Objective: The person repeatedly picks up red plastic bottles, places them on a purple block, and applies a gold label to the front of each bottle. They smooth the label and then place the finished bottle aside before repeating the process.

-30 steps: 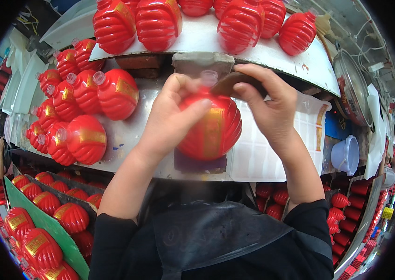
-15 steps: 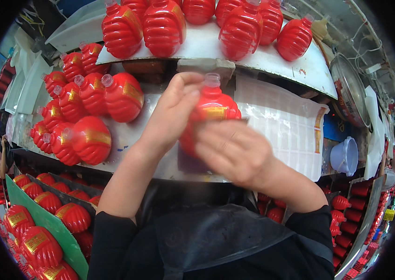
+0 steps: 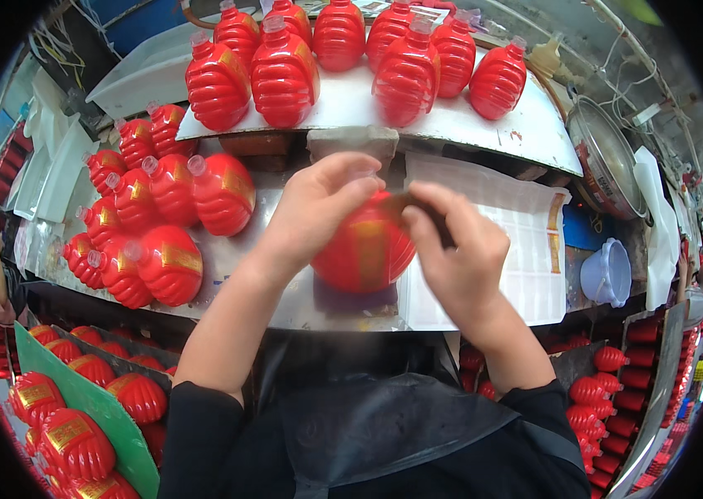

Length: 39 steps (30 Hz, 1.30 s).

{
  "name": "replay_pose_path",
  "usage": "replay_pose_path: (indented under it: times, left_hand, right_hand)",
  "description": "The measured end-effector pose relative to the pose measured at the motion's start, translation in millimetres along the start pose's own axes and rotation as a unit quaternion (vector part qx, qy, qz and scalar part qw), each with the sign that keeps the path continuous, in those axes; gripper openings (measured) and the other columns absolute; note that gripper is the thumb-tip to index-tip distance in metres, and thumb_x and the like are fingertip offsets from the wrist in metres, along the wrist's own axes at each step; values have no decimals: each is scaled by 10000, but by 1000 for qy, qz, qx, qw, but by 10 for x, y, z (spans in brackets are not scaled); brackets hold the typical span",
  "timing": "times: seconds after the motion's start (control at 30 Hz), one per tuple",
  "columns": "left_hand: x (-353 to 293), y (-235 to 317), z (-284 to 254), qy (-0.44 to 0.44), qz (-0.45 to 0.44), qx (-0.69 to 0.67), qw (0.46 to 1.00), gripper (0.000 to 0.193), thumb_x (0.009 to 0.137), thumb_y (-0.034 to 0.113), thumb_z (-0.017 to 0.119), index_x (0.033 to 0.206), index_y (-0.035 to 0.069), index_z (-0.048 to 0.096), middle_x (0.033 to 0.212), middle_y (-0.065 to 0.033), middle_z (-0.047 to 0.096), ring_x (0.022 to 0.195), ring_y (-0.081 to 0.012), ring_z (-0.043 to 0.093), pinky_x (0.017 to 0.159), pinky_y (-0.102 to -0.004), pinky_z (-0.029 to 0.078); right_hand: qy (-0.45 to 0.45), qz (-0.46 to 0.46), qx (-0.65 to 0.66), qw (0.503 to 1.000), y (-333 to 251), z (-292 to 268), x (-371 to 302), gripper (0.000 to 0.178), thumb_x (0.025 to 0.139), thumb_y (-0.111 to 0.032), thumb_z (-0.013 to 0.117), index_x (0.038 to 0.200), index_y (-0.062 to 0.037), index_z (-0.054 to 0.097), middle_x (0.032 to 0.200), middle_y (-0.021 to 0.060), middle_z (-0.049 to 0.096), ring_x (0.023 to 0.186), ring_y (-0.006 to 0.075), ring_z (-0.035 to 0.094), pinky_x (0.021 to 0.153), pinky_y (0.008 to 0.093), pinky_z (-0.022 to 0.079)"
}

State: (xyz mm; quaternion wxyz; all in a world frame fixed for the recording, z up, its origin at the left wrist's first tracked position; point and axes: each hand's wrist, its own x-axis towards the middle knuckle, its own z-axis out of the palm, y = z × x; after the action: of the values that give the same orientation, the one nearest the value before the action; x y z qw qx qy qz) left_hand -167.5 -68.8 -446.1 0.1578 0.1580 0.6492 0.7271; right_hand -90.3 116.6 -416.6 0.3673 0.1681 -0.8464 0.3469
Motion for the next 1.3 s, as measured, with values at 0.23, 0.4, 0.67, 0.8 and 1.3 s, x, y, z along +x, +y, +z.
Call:
replay_pose_path:
  times: [0.23,0.4,0.67,0.8,1.3]
  left_hand:
    - [-190,147,192,69,98,77,990,258,1047,100,639,1282,-5,645,1137,-91,727,1080,-142,667,999,-309,532]
    - [126,502,519,99,208,-43,972,296,1033,161,682,1258,-31,666,1064,-54,720,982,-93,654,894,-262,531]
    - [1376,486,1224,207,268,157,928,348,960,282,756,1164,0,744,1016,-166,780,925,-215,746,834,-346,559]
    - [1845,285,1230,229,321,262,881,361,1007,293,708,1203,-8,744,1041,-179,775,964,-260,735,882,-369,547]
    - [2775,103,1170,248,257,364,860,479,1049,436,639,1322,47,703,1228,-86,758,1128,-196,702,1007,-312,498]
  right_hand:
    - [-8,257,34,966,401,-185,-351,267,964,-35,710,1225,22,717,1019,119,768,904,153,729,817,297,579]
    - [14,421,240,874,699,-667,-883,224,1003,-54,639,1207,11,704,1137,66,725,1046,137,670,938,290,529]
    - [50,542,329,771,768,-1282,-1555,186,995,-107,602,1063,-7,743,1004,35,681,966,113,610,892,271,474]
    - [7,613,326,719,730,-1721,-1861,221,1010,-187,629,1014,-3,751,886,55,686,774,121,638,698,263,500]
    - [92,635,-603,473,-129,-4288,-4334,329,900,-200,662,1202,-68,670,1170,192,686,1045,424,691,900,514,563]
